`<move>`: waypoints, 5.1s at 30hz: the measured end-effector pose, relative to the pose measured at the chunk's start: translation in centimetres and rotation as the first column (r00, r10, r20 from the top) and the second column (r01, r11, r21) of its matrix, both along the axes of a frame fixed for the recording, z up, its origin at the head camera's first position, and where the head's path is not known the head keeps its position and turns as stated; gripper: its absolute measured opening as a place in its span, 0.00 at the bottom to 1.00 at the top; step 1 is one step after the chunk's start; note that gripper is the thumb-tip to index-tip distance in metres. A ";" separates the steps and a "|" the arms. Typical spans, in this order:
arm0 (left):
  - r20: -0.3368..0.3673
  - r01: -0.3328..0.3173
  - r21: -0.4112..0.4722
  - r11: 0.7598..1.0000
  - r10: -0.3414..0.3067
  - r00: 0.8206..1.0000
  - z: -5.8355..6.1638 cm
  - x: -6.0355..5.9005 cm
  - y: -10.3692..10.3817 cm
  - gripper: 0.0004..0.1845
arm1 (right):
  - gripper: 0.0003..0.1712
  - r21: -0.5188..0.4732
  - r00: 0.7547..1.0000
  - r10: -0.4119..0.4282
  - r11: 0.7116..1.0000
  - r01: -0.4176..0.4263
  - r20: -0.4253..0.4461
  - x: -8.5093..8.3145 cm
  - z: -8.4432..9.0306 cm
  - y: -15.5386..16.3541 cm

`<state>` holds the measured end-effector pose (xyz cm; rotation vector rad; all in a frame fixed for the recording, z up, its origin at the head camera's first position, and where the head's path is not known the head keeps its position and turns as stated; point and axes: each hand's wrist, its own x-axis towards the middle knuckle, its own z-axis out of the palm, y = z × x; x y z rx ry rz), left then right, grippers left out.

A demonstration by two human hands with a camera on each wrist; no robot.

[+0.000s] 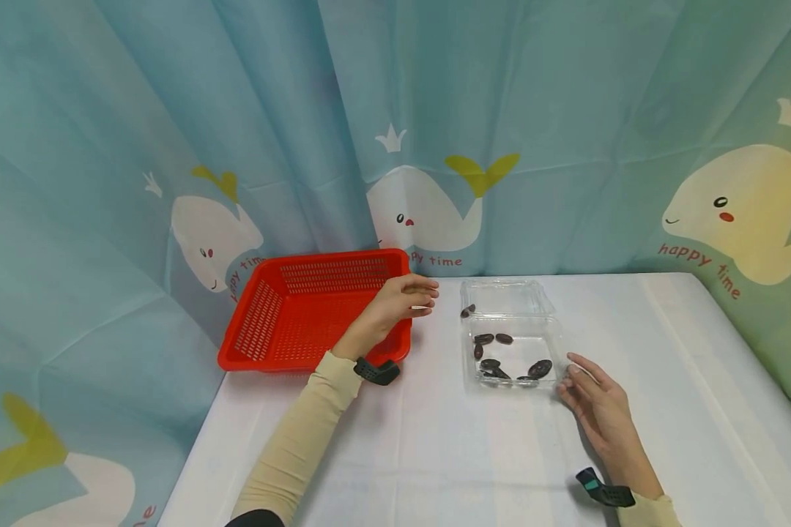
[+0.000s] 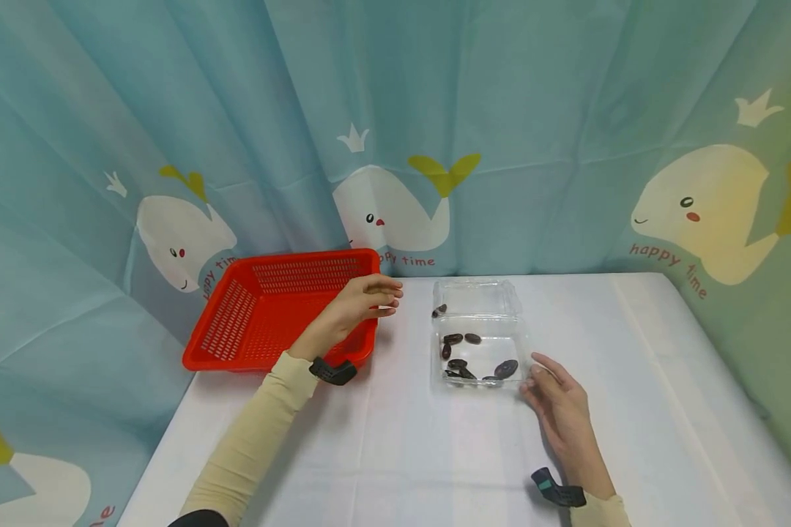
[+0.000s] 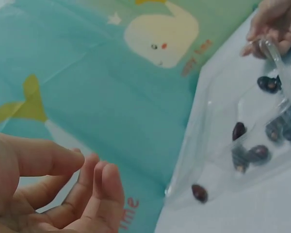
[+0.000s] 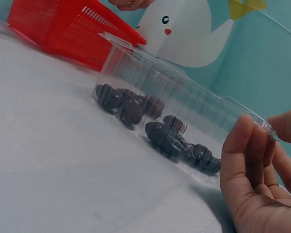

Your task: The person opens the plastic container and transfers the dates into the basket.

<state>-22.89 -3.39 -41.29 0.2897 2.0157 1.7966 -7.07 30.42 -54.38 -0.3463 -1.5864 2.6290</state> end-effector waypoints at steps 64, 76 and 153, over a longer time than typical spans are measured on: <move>-0.079 -0.511 -0.006 0.860 0.509 0.857 -10.3 -1.4 10.3 0.15 | 0.16 -0.110 0.999 -0.023 0.994 0.020 -0.026 0.4 0.1 1.6; -0.225 -0.436 -0.242 0.867 0.387 0.894 -10.5 -1.8 10.6 0.13 | 0.16 -0.108 0.999 -0.021 0.994 0.018 -0.030 0.4 0.3 1.5; 0.349 -0.341 0.246 0.907 0.245 0.905 3.1 -4.7 -2.0 0.21 | 0.15 -0.081 1.000 -0.023 0.996 0.023 0.001 0.4 0.4 1.4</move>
